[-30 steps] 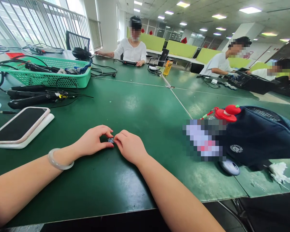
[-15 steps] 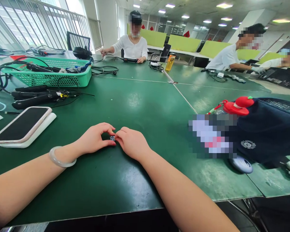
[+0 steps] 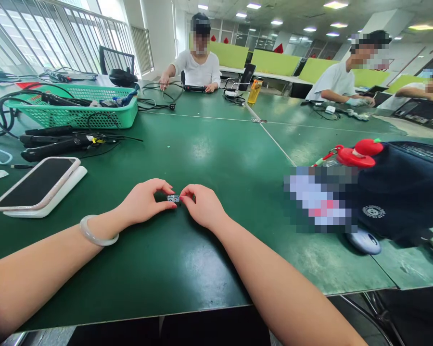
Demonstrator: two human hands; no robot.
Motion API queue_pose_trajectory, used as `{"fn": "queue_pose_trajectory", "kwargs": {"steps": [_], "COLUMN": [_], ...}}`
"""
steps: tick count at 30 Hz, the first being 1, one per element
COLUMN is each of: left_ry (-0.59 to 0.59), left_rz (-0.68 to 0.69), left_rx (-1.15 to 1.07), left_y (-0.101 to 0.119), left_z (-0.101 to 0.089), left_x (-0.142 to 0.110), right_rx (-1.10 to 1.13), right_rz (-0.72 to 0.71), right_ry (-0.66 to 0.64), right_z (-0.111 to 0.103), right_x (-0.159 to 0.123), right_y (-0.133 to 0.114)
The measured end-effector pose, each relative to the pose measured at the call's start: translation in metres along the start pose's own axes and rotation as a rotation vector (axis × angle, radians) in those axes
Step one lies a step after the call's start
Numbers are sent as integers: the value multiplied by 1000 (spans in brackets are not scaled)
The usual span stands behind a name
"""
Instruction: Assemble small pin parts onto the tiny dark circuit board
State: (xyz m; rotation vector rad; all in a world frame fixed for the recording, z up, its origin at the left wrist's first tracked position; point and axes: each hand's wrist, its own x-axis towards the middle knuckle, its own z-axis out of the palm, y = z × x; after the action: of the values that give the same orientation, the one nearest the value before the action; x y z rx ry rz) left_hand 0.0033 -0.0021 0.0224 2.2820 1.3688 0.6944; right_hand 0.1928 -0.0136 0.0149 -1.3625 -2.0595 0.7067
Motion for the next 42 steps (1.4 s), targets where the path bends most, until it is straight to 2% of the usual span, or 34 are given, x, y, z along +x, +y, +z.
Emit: {"fn": "queue_pose_trajectory", "kwargs": {"steps": [4, 10, 15, 20, 25, 39, 42], "left_ry": [55, 37, 41, 26, 43, 22, 24], "left_rz": [-148, -131, -145, -148, -151, -191, -208], "left_rx": [-6, -15, -18, -208, -339, -543, -575], "left_y": [-7, -6, -5, -4, -4, -5, -6], "left_z": [0, 0, 0, 2, 4, 6, 6], "left_x": [3, 4, 3, 3, 3, 4, 5], "right_rx": [-216, -346, -300, -146, -85, -239, -263], "right_rz": [-40, -84, -97, -176, -208, -324, -299], "right_ry": [-35, -92, -11, 129, 187, 264, 242], "right_z": [1, 7, 6, 5, 4, 2, -1], "right_x": [0, 3, 3, 0, -2, -4, -4], "right_y": [5, 3, 2, 0, -3, -2, -1]}}
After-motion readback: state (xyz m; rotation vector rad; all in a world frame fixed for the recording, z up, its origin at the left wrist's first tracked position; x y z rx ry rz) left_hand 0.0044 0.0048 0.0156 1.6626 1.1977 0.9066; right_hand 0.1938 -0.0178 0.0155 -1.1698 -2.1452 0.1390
